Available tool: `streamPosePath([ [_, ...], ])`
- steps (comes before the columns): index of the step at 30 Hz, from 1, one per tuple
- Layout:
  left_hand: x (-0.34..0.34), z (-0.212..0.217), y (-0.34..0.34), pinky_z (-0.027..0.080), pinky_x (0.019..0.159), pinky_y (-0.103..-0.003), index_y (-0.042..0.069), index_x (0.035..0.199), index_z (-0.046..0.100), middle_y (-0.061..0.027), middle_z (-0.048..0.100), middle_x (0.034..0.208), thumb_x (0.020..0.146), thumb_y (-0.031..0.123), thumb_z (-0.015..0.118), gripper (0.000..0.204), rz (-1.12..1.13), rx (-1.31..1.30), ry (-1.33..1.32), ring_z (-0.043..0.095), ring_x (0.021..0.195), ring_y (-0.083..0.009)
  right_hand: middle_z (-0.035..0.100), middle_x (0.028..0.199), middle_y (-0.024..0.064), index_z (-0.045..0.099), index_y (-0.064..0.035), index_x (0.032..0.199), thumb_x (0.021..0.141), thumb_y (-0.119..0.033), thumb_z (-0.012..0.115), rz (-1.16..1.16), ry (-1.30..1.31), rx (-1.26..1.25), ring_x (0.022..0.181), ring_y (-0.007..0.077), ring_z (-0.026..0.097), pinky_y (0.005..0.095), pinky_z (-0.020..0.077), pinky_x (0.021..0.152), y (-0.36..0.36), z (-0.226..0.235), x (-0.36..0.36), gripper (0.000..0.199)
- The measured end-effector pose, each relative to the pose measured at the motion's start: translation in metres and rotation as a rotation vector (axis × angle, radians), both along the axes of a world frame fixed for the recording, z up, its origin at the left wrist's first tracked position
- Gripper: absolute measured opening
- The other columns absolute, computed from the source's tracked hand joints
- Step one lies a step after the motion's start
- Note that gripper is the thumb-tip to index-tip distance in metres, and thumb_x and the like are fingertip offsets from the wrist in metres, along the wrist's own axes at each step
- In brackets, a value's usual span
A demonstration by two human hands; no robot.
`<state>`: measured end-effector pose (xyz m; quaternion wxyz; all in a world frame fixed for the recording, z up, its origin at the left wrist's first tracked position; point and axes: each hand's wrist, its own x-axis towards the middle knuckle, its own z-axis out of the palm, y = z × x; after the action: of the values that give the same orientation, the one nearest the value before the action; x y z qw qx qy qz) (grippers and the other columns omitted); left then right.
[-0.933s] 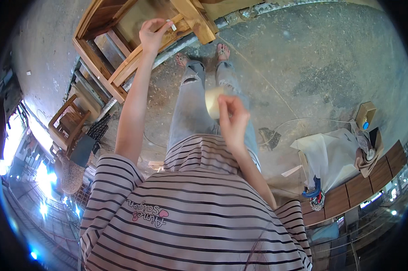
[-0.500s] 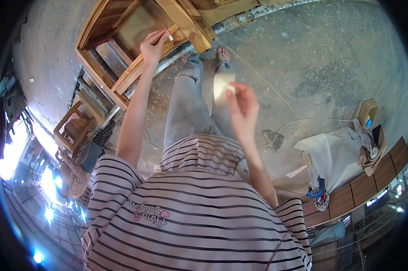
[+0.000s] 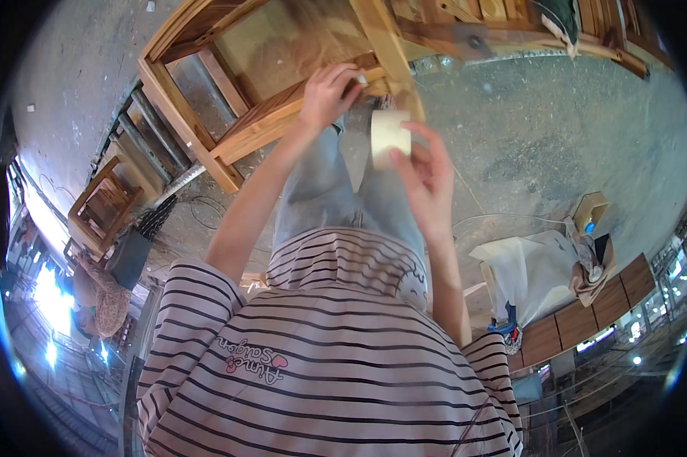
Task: Inspecting wooden stool components and applying adhesive tape or markings.
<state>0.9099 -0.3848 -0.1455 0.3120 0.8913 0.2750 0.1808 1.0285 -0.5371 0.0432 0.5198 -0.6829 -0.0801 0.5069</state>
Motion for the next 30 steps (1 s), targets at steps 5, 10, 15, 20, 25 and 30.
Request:
streamPosePath([
  [5,-0.01,0.049,0.022,0.048,0.09,-0.036,0.01,0.112,0.07,-0.0069,0.069,0.111,0.079,0.014,0.076,0.034,-0.007,-0.526,-0.025,0.063,0.107,-0.0248,0.069,0.1,0.01,0.042,-0.0056,0.141,0.094,0.001,0.057,0.104,-0.071,-0.023,0.087,0.0078,0.062,0.02,0.0474,0.073,0.04,0.007,-0.015,0.051],
  [10,-0.028,0.106,0.032,0.051,0.083,-0.032,0.008,0.104,0.074,-0.0089,0.071,0.106,0.076,0.013,0.08,0.03,0.01,-1.019,-0.371,0.067,0.096,-0.0236,0.069,0.105,0.0086,0.033,-0.0081,0.151,0.093,0.003,0.056,0.233,-0.126,-0.046,0.089,0.0071,0.062,0.02,0.0475,0.075,0.067,0.004,-0.022,0.063],
  [15,-0.025,0.101,0.024,0.051,0.088,-0.031,0.004,0.1,0.073,-0.0094,0.07,0.108,0.08,0.009,0.076,0.02,0.061,-1.14,-0.332,0.067,0.099,-0.0214,0.068,0.099,0.0086,0.039,-0.0049,0.147,0.094,0.003,0.053,0.498,-0.429,-0.175,0.085,0.0086,0.061,0.0228,0.0474,0.076,0.072,-0.007,-0.024,0.056],
  [20,-0.019,0.103,0.005,0.051,0.084,-0.032,0.002,0.091,0.069,-0.0097,0.068,0.098,0.084,0.004,0.07,0.008,0.173,-1.174,-0.386,0.066,0.094,-0.0218,0.065,0.094,0.0082,0.038,-0.0049,0.147,0.096,0.002,0.052,0.499,-0.349,-0.178,0.083,0.008,0.057,0.0225,0.0447,0.074,0.067,-0.012,-0.017,0.054],
  [25,-0.013,0.114,-0.019,0.047,0.076,-0.032,0.001,0.087,0.067,-0.0102,0.065,0.085,0.084,0.003,0.068,0.004,0.286,-0.95,-0.358,0.062,0.087,-0.0244,0.065,0.09,0.0054,0.05,-0.0023,0.134,0.096,0.0,0.055,0.485,-0.337,-0.373,0.08,0.0058,0.055,0.02,0.0433,0.07,0.064,-0.026,0.003,0.039],
  [30,-0.002,0.096,-0.024,0.047,0.072,-0.033,0.002,0.084,0.069,-0.0105,0.066,0.083,0.083,0.003,0.069,0.002,0.49,-1.021,-0.349,0.062,0.082,-0.0245,0.064,0.083,0.0033,0.061,0.0036,0.098,0.095,-0.003,0.061,0.48,-0.368,-0.398,0.074,0.004,0.054,0.0199,0.0433,0.064,0.058,-0.04,0.012,0.008],
])
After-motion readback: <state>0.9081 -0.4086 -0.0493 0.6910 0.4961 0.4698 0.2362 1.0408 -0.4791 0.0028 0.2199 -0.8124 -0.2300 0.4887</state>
